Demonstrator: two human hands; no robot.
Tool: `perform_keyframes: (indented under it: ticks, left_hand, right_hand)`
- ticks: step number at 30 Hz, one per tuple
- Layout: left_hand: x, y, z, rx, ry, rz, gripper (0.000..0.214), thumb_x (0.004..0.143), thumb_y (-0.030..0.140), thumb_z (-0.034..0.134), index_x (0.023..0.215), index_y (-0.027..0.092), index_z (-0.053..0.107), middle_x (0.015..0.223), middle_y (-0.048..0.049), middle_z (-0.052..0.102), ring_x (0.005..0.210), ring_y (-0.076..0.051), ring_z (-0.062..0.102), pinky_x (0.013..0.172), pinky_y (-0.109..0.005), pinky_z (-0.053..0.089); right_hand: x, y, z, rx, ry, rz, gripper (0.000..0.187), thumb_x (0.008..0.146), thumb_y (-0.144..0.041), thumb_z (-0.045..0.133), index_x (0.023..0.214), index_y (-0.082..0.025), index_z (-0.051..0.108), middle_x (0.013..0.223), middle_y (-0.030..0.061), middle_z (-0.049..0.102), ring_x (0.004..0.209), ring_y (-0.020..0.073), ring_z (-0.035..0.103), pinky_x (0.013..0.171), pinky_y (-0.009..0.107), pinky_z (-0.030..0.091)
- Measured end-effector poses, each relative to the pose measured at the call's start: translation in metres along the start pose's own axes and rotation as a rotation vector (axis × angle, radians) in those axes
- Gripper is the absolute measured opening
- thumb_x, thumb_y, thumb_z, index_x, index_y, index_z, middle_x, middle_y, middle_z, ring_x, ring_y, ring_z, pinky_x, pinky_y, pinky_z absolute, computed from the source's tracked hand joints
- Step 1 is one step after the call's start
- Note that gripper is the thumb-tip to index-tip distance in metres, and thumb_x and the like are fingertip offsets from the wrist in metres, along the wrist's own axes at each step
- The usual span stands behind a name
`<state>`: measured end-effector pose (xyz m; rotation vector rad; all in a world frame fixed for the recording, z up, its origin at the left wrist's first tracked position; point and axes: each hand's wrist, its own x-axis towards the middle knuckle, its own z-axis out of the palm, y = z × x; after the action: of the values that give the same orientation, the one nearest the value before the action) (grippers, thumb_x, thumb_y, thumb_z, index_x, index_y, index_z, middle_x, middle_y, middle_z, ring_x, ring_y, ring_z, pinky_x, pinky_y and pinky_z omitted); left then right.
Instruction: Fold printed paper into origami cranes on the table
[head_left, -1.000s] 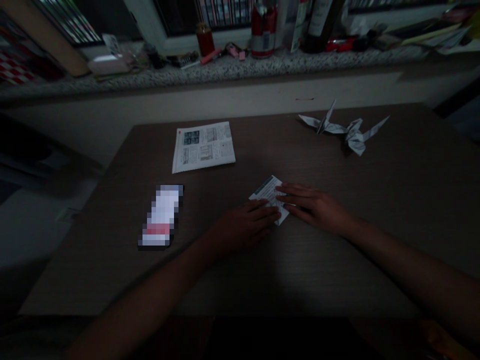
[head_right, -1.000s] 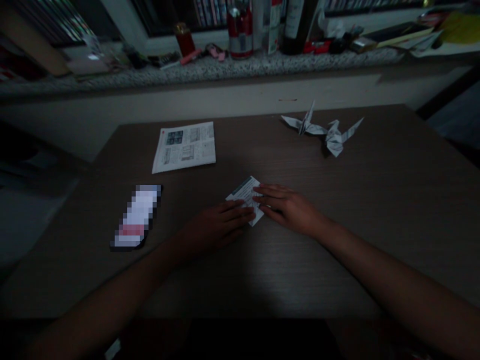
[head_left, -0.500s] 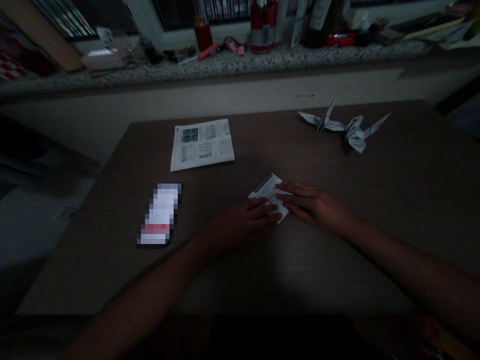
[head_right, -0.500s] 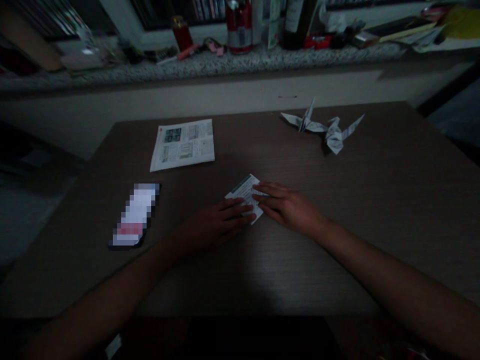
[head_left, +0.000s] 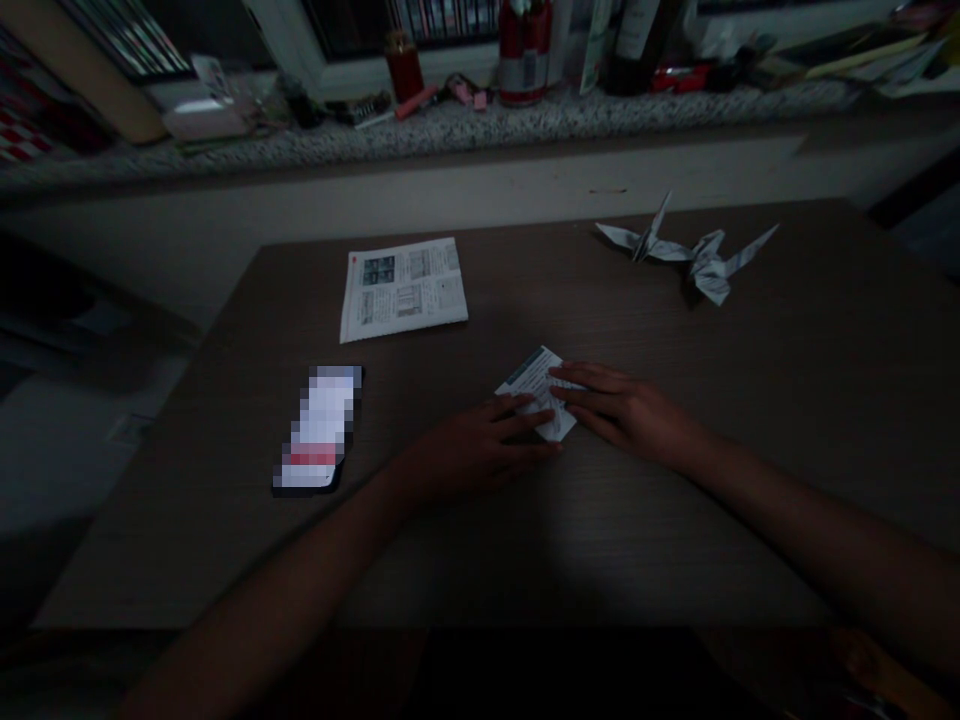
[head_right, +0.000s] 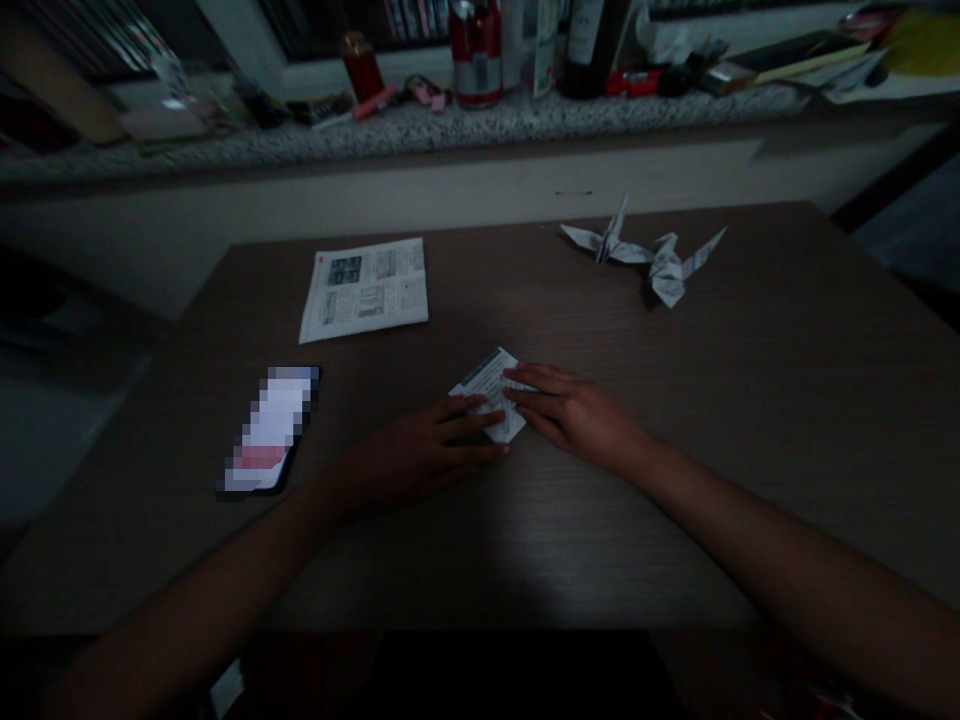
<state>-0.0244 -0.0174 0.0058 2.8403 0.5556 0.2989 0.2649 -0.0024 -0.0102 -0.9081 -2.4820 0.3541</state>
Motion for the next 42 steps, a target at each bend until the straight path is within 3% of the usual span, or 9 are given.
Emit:
perform_keyframes:
  ticks: [4,9,21,27,33,42]
  left_hand:
    - [0.0003,-0.0013,0.0006,-0.029,-0.010,-0.006,0.041,0.104,0.029,0.056,0.146,0.028,0.057,0.159,-0.0058,0.049,0.153,-0.031,0.034,0.121,-0.052,0.042]
    - [0.0027,-0.0005,-0.0004,-0.072,0.010,-0.043,0.052,0.105,0.031,0.054,0.155,0.023,0.044,0.157,-0.0069,0.051,0.152,-0.029,0.037,0.121,-0.049,0.042]
    - [0.0034,0.0016,0.0014,-0.059,0.034,-0.034,0.044,0.105,0.030,0.052,0.149,0.023,0.052,0.153,-0.0063,0.055,0.151,-0.029,0.038,0.119,-0.049,0.043]
    - [0.0022,0.0035,0.0020,-0.063,0.029,-0.074,0.053,0.104,0.031,0.053,0.155,0.020,0.044,0.155,-0.0097,0.053,0.151,-0.028,0.038,0.121,-0.048,0.041]
    - [0.0025,0.0039,0.0035,-0.044,0.025,-0.107,0.051,0.104,0.035,0.052,0.153,0.022,0.047,0.160,-0.0092,0.047,0.150,-0.028,0.040,0.123,-0.049,0.037]
    - [0.0065,0.0020,0.0005,-0.055,-0.003,-0.151,0.058,0.103,0.043,0.054,0.155,0.019,0.042,0.159,-0.0113,0.047,0.148,-0.028,0.042,0.120,-0.048,0.039]
  right_hand:
    - [-0.0005,0.0009,0.0007,-0.006,0.000,-0.003,0.039,0.101,-0.019,0.057,0.139,-0.025,0.065,0.152,0.0085,0.057,0.140,0.0277,0.054,0.117,0.050,0.047]
    - [0.0000,-0.0005,-0.0004,-0.019,0.000,-0.004,0.036,0.101,-0.018,0.057,0.136,-0.021,0.068,0.150,0.0115,0.059,0.139,0.0287,0.055,0.116,0.050,0.049]
    - [-0.0013,0.0018,0.0021,-0.033,-0.007,-0.014,0.037,0.103,-0.019,0.055,0.138,-0.020,0.066,0.151,0.0120,0.058,0.142,0.0276,0.053,0.117,0.049,0.047]
    - [-0.0003,0.0016,0.0015,-0.009,0.002,-0.016,0.037,0.102,-0.019,0.057,0.138,-0.021,0.066,0.150,0.0122,0.059,0.140,0.0281,0.055,0.116,0.050,0.048]
    - [0.0001,0.0022,0.0022,0.011,0.004,-0.015,0.040,0.102,-0.020,0.057,0.140,-0.027,0.064,0.151,0.0089,0.058,0.140,0.0273,0.055,0.114,0.053,0.049]
    - [0.0003,0.0016,0.0014,0.028,0.008,-0.005,0.039,0.102,-0.020,0.056,0.139,-0.027,0.065,0.151,0.0089,0.059,0.139,0.0274,0.056,0.115,0.052,0.049]
